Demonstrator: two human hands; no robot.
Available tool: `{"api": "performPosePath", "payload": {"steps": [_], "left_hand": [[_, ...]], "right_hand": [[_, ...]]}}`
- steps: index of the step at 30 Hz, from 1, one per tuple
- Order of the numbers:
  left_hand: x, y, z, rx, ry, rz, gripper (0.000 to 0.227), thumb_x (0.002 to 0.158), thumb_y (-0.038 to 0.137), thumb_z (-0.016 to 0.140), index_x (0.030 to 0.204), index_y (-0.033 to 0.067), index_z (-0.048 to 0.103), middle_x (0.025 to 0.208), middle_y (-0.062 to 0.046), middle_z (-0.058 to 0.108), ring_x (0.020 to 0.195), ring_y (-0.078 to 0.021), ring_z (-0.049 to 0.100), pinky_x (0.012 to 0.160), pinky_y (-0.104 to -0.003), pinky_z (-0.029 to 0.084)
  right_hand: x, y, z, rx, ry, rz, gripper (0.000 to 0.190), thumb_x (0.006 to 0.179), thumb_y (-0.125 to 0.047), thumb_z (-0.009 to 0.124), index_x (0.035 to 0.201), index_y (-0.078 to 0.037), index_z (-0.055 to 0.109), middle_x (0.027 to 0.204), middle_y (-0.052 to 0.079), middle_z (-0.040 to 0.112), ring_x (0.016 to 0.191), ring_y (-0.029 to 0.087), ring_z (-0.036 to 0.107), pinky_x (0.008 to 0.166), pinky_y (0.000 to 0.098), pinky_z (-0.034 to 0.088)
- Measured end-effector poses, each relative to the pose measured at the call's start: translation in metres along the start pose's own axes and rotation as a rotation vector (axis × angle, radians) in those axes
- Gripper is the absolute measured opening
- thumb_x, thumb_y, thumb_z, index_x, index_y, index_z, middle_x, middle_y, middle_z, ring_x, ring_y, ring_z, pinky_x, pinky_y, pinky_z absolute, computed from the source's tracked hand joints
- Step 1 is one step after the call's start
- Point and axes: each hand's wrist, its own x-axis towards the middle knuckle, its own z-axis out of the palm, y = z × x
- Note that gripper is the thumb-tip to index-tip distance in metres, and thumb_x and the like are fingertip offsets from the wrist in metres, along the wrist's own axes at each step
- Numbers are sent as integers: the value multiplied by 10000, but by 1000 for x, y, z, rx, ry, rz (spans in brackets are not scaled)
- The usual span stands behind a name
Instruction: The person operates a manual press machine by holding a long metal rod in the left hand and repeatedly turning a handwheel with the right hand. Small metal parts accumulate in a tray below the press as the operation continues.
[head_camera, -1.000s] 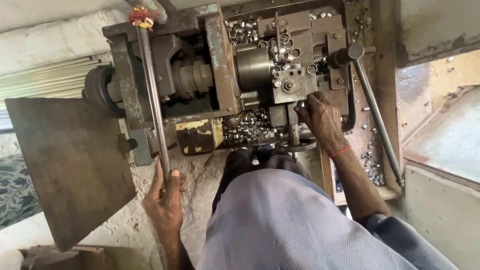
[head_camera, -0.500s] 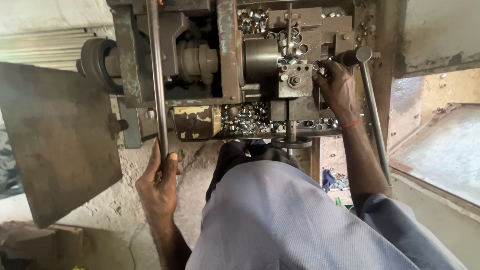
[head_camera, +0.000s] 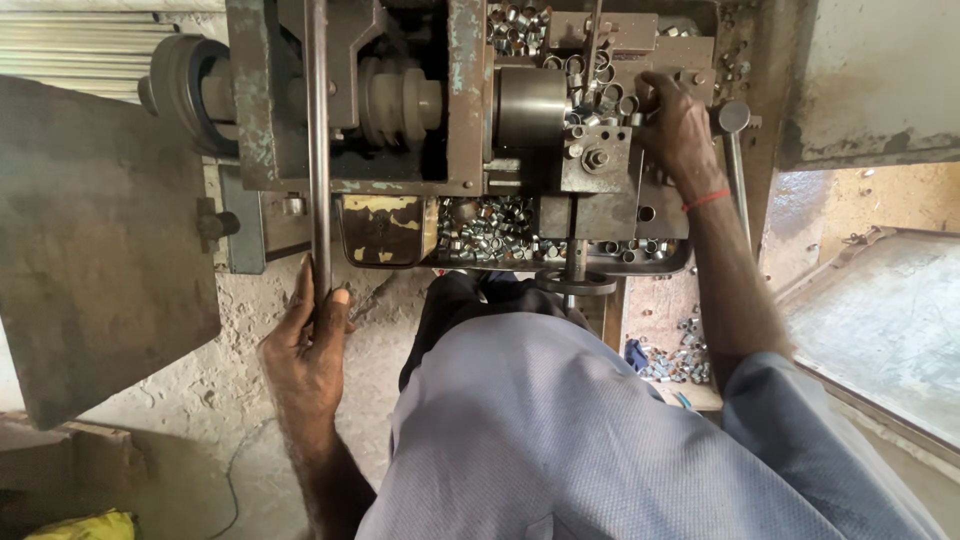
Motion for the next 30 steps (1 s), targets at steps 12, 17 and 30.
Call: {"api": "performPosePath", "payload": {"steps": [12, 17, 30], "left_hand": [[-2, -6, 0, 21, -2, -53, 566, 983, 208, 699, 1511, 57, 559, 877, -115, 741, 573, -113, 498, 472, -263, 380], [-5, 1, 4, -207, -32, -132, 557, 1008, 232, 683, 1519, 79, 522, 1033, -35, 708, 734, -51, 529, 606, -213, 477], [-7, 7, -2, 45, 49, 190, 535, 1038, 365, 647, 1504, 129, 531, 1301, -127, 722, 1004, -246, 781, 884, -384, 625]], "right_hand": [[37, -74, -37, 141, -340, -63, 564, 869, -134, 855, 1371, -57, 609, 1243, 191, 707, 1102, 313, 700, 901, 417, 565], [33, -48, -34, 468, -428, -36, 367, 973, -2, 656, 1336, 15, 599, 1242, 170, 695, 1138, 248, 679, 964, 354, 547], [52, -20, -21, 328, -419, 4, 360, 1006, -66, 705, 1328, 61, 605, 1157, 202, 704, 1027, 290, 651, 800, 399, 499]]}}
